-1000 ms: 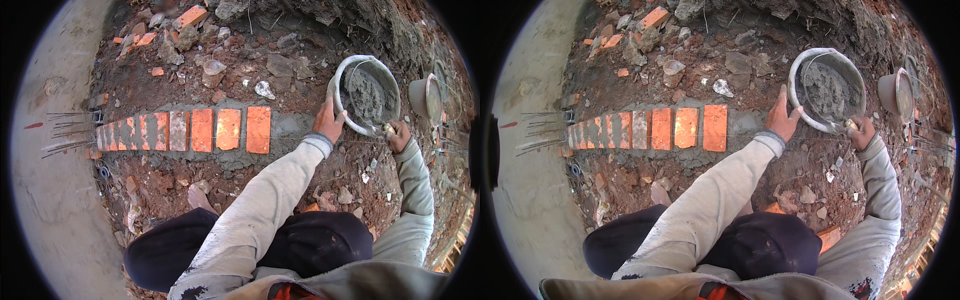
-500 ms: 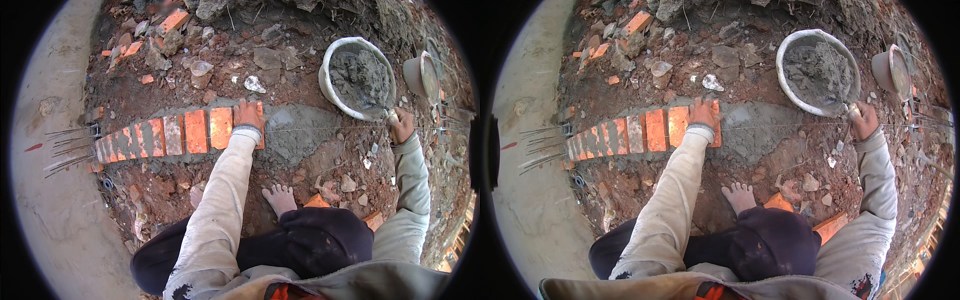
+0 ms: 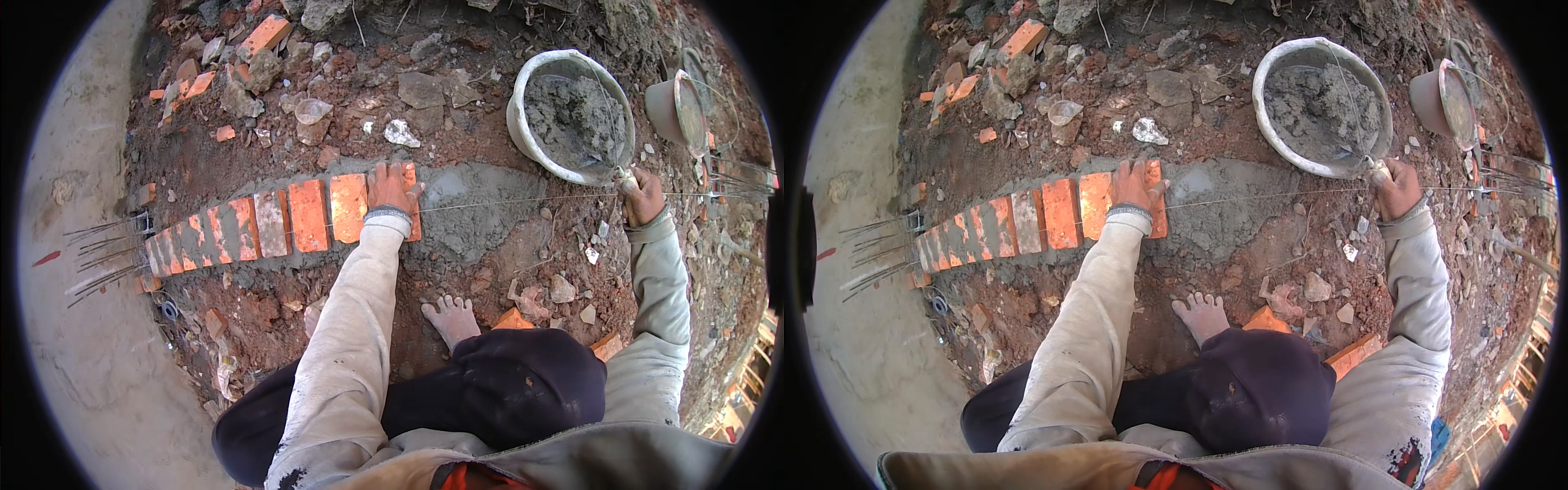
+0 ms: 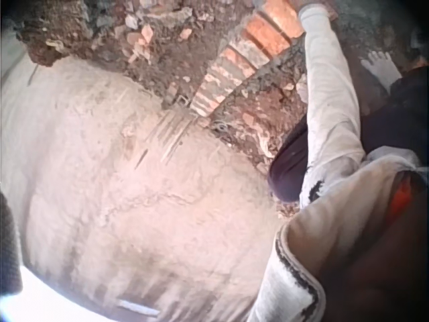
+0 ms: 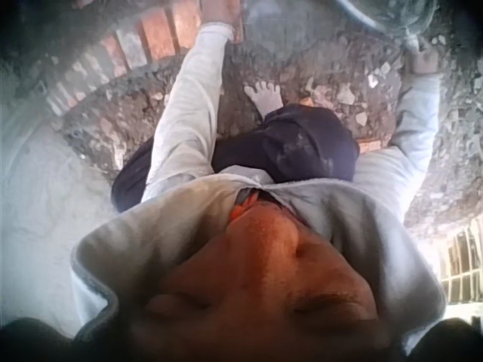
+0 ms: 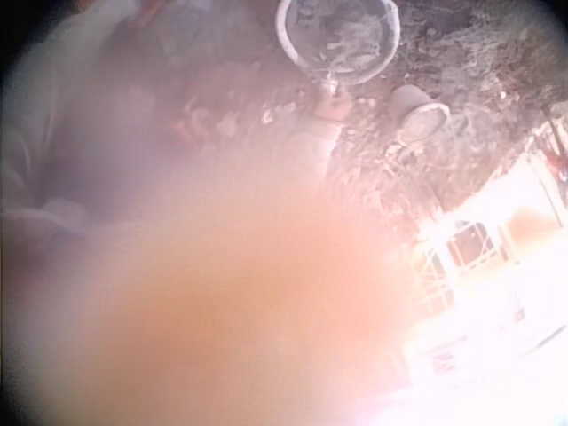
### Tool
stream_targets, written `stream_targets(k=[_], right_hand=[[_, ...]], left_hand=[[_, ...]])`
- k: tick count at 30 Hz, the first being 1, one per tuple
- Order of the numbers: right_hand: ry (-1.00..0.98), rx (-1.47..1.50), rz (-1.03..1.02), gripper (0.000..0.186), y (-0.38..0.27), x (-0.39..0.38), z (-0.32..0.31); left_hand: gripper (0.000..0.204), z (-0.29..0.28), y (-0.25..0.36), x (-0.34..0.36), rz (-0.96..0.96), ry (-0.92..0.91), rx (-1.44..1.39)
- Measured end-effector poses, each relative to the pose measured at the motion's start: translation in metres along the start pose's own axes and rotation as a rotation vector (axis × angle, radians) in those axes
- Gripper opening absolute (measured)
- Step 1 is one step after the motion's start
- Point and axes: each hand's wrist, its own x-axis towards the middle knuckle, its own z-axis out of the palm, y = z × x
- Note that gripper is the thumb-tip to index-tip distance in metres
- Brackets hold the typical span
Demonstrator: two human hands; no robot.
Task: The person scoops cement from a bucket using a trowel and spreads it on the ground. They place red bricks onto the cement bed, tapping them into alignment with the trowel handle. The person repeats this process to extend a brick row.
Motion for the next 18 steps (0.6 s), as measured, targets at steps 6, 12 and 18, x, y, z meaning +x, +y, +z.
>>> stream_targets(k=[6,12,18], right_hand=[[0.036,0.090,0.121,0.018,-0.009,-0.009,0.002],[0.088,0.100,0.119,0.015,0.003,-0.014,-0.005],[0.128,0.157,0.174,0.012,-0.004,-0.022,-0.004]], left_hand=[[0.089,-0.014,-0.008,-0.001,0.029,-0.180,-0.023],[0.134,-0.051,-0.023,0.000,0.354,-0.438,0.381],[0.134,-0.047,-0.024,-0.005,0.342,-0.420,0.335]])
